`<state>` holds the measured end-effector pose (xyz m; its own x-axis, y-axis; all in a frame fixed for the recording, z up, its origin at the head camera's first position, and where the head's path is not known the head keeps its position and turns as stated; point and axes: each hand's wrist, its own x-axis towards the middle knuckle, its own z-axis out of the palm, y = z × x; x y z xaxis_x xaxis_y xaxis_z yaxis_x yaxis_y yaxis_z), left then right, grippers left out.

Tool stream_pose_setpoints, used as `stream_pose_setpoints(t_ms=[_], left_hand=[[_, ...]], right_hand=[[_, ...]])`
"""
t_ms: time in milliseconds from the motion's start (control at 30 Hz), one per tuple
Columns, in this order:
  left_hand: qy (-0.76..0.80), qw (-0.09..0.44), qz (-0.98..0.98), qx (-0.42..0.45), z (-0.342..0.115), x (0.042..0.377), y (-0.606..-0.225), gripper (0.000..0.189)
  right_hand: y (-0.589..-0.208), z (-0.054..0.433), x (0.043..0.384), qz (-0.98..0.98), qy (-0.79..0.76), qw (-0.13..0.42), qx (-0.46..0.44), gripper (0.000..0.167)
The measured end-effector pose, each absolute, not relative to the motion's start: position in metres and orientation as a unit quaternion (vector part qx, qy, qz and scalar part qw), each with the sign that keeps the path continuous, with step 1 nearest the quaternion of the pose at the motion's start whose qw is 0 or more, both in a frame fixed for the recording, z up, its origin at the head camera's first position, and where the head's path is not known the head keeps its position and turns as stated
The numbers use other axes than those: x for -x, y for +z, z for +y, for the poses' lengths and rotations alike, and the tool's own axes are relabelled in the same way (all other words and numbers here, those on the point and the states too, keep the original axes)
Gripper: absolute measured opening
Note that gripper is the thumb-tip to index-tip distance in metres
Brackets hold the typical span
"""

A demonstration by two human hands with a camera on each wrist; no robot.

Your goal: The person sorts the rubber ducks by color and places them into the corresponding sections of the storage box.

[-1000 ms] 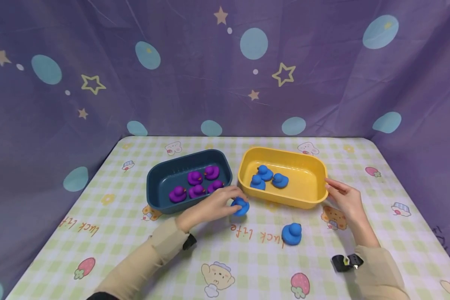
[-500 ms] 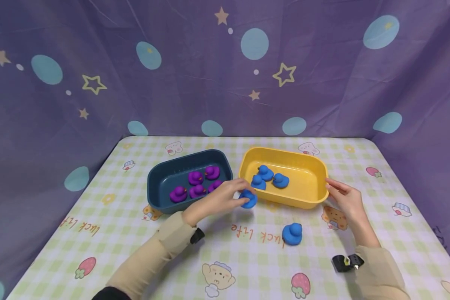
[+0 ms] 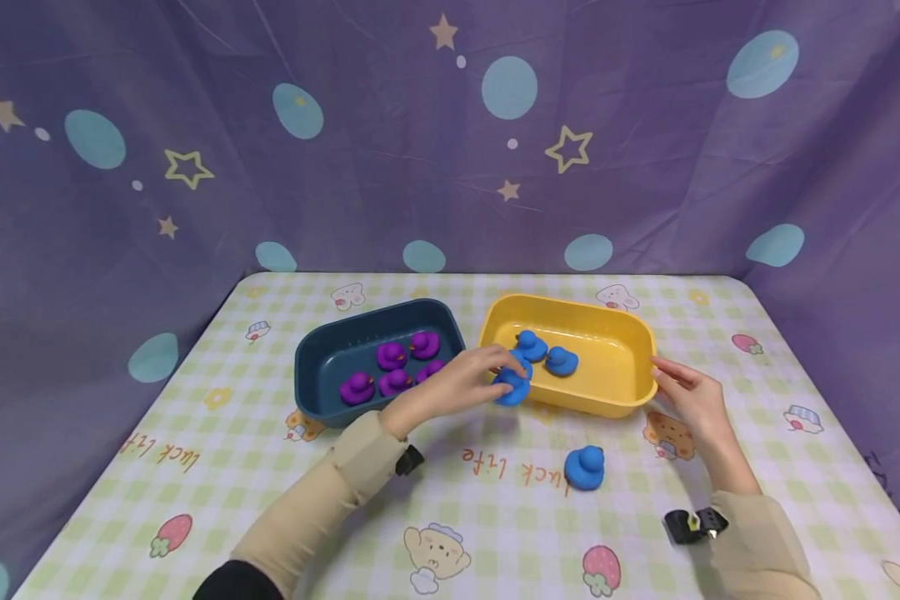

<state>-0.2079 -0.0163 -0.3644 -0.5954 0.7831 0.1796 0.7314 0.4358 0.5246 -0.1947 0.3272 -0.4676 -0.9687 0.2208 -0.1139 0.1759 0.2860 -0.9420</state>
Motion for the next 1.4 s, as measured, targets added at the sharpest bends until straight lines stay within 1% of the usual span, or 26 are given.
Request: stream_pose_setpoints(t_ms=[100, 267, 400, 567, 633, 733, 900, 1100, 1167, 1333, 1400], left_hand=[[0.291, 0.051, 0.845, -0.445, -0.012, 0.212, -0.362, 0.020], [0.299, 0.054, 0.841, -0.447, -0.004, 0.220, -0.359, 0.020], [0.296, 0.053, 0.840, -0.452, 0.001, 0.225, -0.358, 0.020], [0.275, 0.049, 0.844, -0.457, 0.008, 0.230, -0.355, 0.019], [0.268, 0.050, 0.846, -0.458, 0.011, 0.232, -0.354, 0.019], [0.262, 0.056, 0.848, -0.458, 0.016, 0.235, -0.352, 0.019], [0.250, 0.072, 0.853, -0.453, 0.026, 0.239, -0.349, 0.019], [0.252, 0.085, 0.852, -0.450, 0.036, 0.244, -0.350, 0.019], [0.257, 0.086, 0.849, -0.454, 0.039, 0.246, -0.352, 0.019], [0.259, 0.095, 0.847, -0.455, 0.045, 0.251, -0.356, 0.019], [0.257, 0.101, 0.848, -0.453, 0.047, 0.252, -0.357, 0.019]], right_hand=[[-0.469, 0.327, 0.195, -0.795, 0.593, 0.022, 0.128, 0.057], [-0.458, 0.322, 0.189, -0.798, 0.592, 0.019, 0.113, 0.060], [-0.451, 0.317, 0.185, -0.789, 0.603, 0.017, 0.118, 0.051], [-0.443, 0.312, 0.182, -0.795, 0.595, 0.022, 0.115, 0.054], [-0.442, 0.310, 0.181, -0.793, 0.597, 0.026, 0.118, 0.052], [-0.444, 0.311, 0.182, -0.792, 0.598, 0.025, 0.120, 0.050], [-0.449, 0.316, 0.184, -0.791, 0.602, 0.022, 0.106, 0.058], [-0.453, 0.318, 0.186, -0.784, 0.610, 0.022, 0.110, 0.054], [-0.455, 0.319, 0.187, -0.788, 0.603, 0.024, 0.119, 0.056], [-0.471, 0.327, 0.196, -0.799, 0.587, 0.030, 0.131, 0.056], [-0.478, 0.331, 0.200, -0.804, 0.580, 0.029, 0.130, 0.060]])
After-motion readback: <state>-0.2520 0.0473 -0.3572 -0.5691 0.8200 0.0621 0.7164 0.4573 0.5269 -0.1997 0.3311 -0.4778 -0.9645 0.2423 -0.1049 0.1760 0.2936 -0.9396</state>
